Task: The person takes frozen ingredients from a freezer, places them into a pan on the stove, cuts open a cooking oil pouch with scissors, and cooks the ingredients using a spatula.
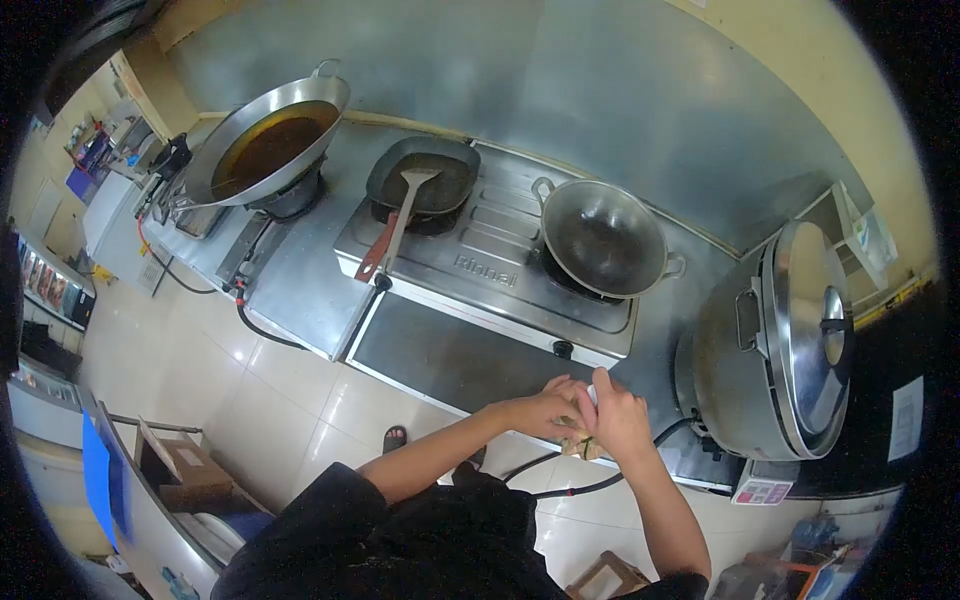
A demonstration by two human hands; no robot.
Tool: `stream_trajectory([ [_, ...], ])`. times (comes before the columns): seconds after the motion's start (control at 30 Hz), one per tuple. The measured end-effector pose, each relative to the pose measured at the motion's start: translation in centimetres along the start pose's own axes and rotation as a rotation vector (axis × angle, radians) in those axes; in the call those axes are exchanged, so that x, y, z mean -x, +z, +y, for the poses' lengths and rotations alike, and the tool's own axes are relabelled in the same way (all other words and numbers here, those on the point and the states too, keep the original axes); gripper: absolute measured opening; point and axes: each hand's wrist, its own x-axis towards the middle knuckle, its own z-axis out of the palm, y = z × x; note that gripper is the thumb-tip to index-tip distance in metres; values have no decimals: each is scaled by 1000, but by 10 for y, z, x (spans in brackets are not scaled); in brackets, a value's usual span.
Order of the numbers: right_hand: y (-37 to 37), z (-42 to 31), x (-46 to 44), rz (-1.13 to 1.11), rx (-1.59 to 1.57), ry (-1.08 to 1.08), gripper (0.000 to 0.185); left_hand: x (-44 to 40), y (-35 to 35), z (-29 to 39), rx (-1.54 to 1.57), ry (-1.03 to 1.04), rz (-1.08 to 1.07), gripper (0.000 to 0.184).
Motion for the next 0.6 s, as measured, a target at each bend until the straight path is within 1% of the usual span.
stream_trajectory([
  [0.1, -2, 8, 4, -20, -40, -38, 28, -7, 0, -1, -31, 55, -21, 22],
  [0.2, -7, 15, 7, -46, -43, -62, 27, -15, -3, 0, -40, 48, -99, 19],
  [0.3, -11, 17, 8, -69, -40, -101, 25, -16, 3, -5, -38, 87, -56, 17],
  [0.4, -14, 22, 4, -98, -56, -191, 24, -17, 1, -5, -22, -4, -126, 17],
  [0.6, -18, 44, -3, -145, -58, -360, 24, -24, 3, -7, -17, 10, -157, 19],
])
